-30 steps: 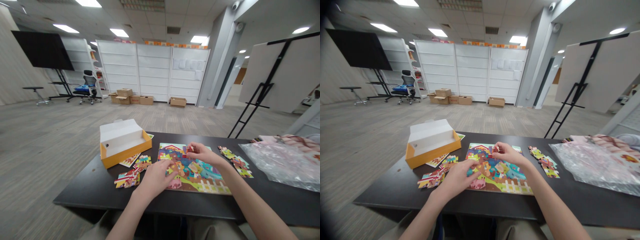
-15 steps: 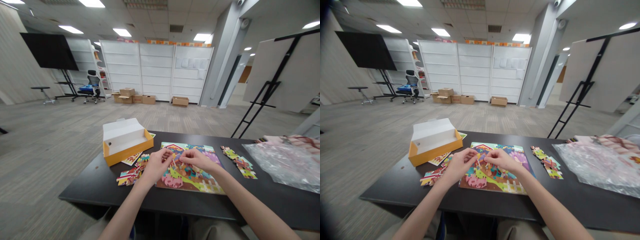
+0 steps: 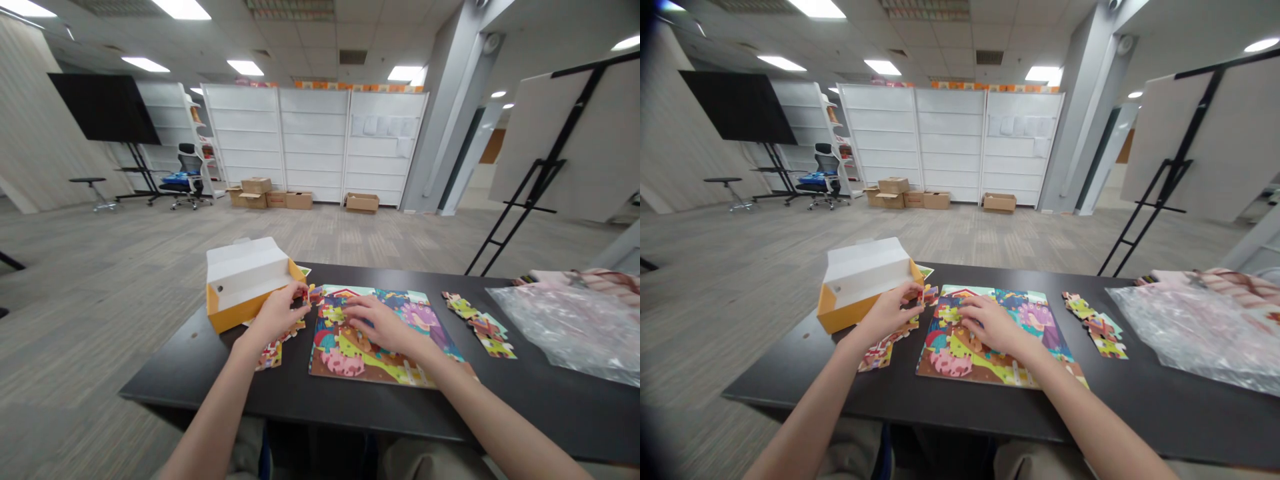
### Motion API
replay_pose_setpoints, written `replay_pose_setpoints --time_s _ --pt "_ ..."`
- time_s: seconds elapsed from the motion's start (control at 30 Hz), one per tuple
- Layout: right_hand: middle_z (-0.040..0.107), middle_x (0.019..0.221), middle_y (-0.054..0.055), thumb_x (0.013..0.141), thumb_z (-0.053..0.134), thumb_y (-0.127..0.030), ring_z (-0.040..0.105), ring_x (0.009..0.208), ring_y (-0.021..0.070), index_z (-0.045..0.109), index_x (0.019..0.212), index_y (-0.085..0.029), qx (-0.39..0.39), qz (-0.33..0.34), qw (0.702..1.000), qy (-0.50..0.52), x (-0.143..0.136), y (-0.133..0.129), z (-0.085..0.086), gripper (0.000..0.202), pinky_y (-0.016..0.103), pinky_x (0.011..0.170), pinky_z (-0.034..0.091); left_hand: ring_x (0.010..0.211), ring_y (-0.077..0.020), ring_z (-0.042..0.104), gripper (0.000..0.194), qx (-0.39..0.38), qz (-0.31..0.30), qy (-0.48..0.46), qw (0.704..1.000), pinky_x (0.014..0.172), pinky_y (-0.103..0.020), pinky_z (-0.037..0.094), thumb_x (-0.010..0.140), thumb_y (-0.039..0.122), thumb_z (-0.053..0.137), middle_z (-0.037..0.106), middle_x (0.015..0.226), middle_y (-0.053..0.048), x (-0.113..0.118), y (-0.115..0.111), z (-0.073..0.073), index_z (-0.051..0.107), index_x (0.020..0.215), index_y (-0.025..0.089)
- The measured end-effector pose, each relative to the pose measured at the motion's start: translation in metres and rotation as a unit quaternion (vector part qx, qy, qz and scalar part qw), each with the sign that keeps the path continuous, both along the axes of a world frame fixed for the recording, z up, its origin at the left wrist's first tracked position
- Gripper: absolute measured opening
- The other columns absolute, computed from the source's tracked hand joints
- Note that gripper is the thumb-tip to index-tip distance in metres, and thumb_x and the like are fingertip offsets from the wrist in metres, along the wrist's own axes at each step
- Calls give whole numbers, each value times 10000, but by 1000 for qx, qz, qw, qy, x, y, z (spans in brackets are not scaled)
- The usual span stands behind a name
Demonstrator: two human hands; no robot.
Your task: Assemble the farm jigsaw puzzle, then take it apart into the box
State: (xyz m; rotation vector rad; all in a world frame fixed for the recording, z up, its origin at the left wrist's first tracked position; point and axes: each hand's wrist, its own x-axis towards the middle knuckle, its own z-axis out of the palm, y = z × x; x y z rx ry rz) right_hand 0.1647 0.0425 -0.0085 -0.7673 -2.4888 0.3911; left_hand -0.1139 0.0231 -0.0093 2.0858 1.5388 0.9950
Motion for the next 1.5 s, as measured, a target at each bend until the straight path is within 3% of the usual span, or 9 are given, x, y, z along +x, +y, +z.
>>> replay_pose_setpoints --time_s 0.07,0.17,0.4,0.57,0.8,0.97,1.2,1.5 --pt "588 1409 92 1000 499 -284 496 1318 271 679 1271 -289 34 33 997 -65 -1 -2 1 325 487 1114 390 1071 -241 668 303 -15 -3 27 1000 942 -380 528 800 261 643 719 1142 -48 -8 2 -3 611 1101 232" --pt "582 1421 81 1011 488 -310 490 1327 270 635 1344 -298 33 54 992 -113 -2 -3 1 364 485 1133 373 1046 -238 668 286 -33 -15 71 997 942 -379 520 822 254 615 715 1125 -48 -4 -2 -6 604 1108 235" --pt "683 1235 104 973 560 -320 633 1107 257 752 1098 -231 10 4 993 -115 8 0 6 246 399 983 486 1040 -242 667 304 -27 -38 80 996 927 -378 516 869 252 583 702 1118 -53 16 -2 -4 580 1172 236" --pt "697 1024 88 973 545 -288 639 976 231 723 902 -214 21 -32 989 -141 14 0 10 205 338 861 485 1064 -244 663 363 -23 -57 77 995 944 -379 508 855 215 609 693 1168 -77 28 2 -1 554 1213 231" --pt "660 922 79 943 599 -337 615 835 212 639 854 -198 34 -110 977 -177 22 2 9 169 300 709 422 1165 -262 616 416 -9 -56 89 994 1006 -399 487 885 307 606 649 1251 -110 32 7 -10 526 1281 208" --pt "664 856 62 929 612 -367 606 766 201 623 777 -204 27 -130 973 -191 30 6 7 223 293 638 371 1212 -275 592 476 -10 -47 101 994 1044 -413 461 901 352 601 619 1317 -126 30 6 -12 492 1340 205" --pt "668 858 53 927 603 -350 599 751 181 624 745 -196 0 -145 966 -213 31 7 8 239 279 624 344 1147 -268 618 468 -23 -48 103 993 999 -410 480 930 350 585 651 1222 -124 29 10 -16 471 1356 193" --pt "644 919 53 949 580 -338 597 782 171 632 794 -180 -3 -141 965 -223 29 4 12 228 271 651 340 1190 -257 576 353 13 -51 119 992 1049 -402 456 929 263 581 606 1254 -104 29 17 -21 522 1274 214"
